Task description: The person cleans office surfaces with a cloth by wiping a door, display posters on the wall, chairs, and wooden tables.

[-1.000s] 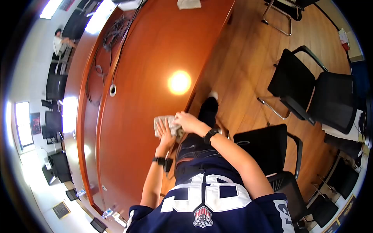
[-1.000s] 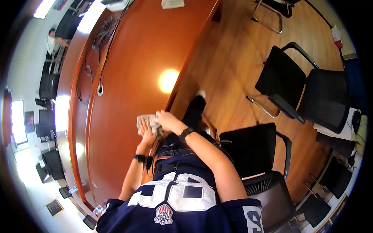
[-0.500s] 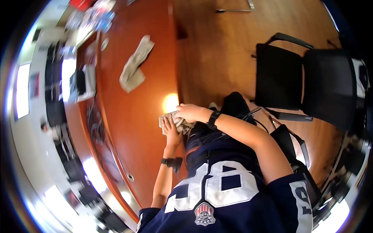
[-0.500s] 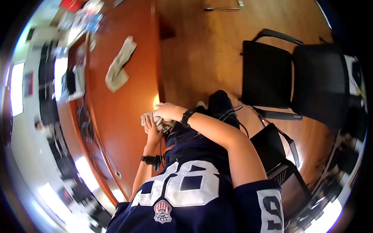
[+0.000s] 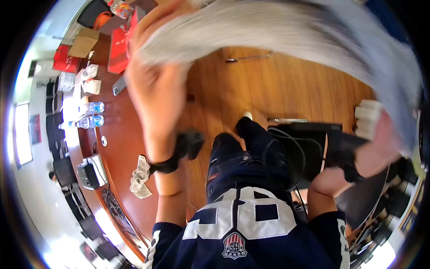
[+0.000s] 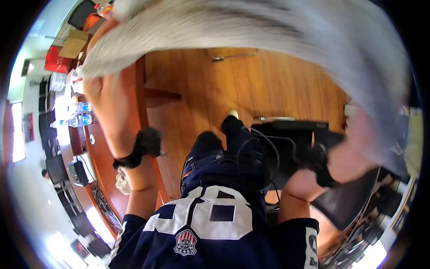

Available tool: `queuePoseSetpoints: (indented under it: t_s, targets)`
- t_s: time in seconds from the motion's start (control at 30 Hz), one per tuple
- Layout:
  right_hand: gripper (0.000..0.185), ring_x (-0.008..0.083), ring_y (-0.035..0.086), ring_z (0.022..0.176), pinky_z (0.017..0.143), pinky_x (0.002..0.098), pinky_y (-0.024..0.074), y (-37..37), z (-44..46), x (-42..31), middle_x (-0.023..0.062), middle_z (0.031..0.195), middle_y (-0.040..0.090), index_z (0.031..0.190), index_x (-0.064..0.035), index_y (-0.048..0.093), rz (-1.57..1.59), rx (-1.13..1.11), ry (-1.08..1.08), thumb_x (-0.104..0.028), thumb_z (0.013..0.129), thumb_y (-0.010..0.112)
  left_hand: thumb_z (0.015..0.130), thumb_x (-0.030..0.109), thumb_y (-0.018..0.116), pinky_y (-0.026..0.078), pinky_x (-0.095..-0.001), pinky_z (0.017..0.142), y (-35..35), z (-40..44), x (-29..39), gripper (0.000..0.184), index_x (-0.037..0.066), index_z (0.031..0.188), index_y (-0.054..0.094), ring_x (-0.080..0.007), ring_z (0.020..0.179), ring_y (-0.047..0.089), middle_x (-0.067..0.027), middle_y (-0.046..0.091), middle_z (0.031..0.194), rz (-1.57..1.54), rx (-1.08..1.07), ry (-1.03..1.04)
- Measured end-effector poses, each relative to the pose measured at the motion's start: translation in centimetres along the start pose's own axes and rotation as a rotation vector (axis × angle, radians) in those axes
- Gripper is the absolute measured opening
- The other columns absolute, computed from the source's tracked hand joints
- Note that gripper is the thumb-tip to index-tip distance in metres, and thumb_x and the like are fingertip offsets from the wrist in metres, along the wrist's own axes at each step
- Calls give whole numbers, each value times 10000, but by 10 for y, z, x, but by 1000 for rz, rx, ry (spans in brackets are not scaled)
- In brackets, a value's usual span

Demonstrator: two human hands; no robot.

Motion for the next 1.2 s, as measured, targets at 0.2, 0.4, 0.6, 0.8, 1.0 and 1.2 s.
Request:
queuePoseSetpoints:
  t_s: [0.2,0.4,0.6,0.8,1.0,1.2]
  targets:
    - [331,263,587,994,842,339,460,-13,160,142,168,1053,610,1178,-14,528,272,31,307,-161,883,491,648,53,591,477,-317,716,188,124,23,249,61,897,613,-243,834,570,-81,563,914,-215,-23,535]
    - [342,257,581,999,851,342,455,-55,252,224,165,1059,605,1181,-7,522,352,209,447,-177,885,495,646,153,599,452,-314,733,377,168,20,224,110,866,604,-214,853,531,-41,511,858,-367,-37,634]
    - [354,252,575,1005,859,345,450,-94,346,290,163,1065,599,1184,-1,516,378,432,516,-193,887,498,660,129,653,422,-372,823,563,220,-23,349,125,1005,605,-279,981,505,-124,521,1046,-646,-769,573]
    - [367,246,569,1011,868,347,445,-113,462,378,160,1071,593,1187,5,509,457,543,533,-209,889,502,657,118,671,364,-423,902,758,265,-45,459,87,1096,542,-349,1067,441,-197,423,1172,-734,-1056,546]
    - [381,241,563,1017,876,350,440,-126,635,519,158,1077,587,1190,12,503,605,491,552,-225,891,506,655,106,689,306,-474,982,955,333,-80,576,49,1187,479,-419,1152,376,-270,325,1298,-645,-1122,452]
    - [397,235,557,1023,884,353,435,-137,830,601,155,1083,581,1193,18,497,726,351,548,-241,893,509,788,137,642,293,-416,1033,1084,466,-82,718,-21,1363,240,-434,1293,271,-316,110,1436,-509,-1085,262]
Point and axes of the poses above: each hand's wrist, its own z-axis towards the middle knuckle, its own y-axis out of the palm, x = y × z, the point moved 8 cm from there along z, towards the middle knuckle
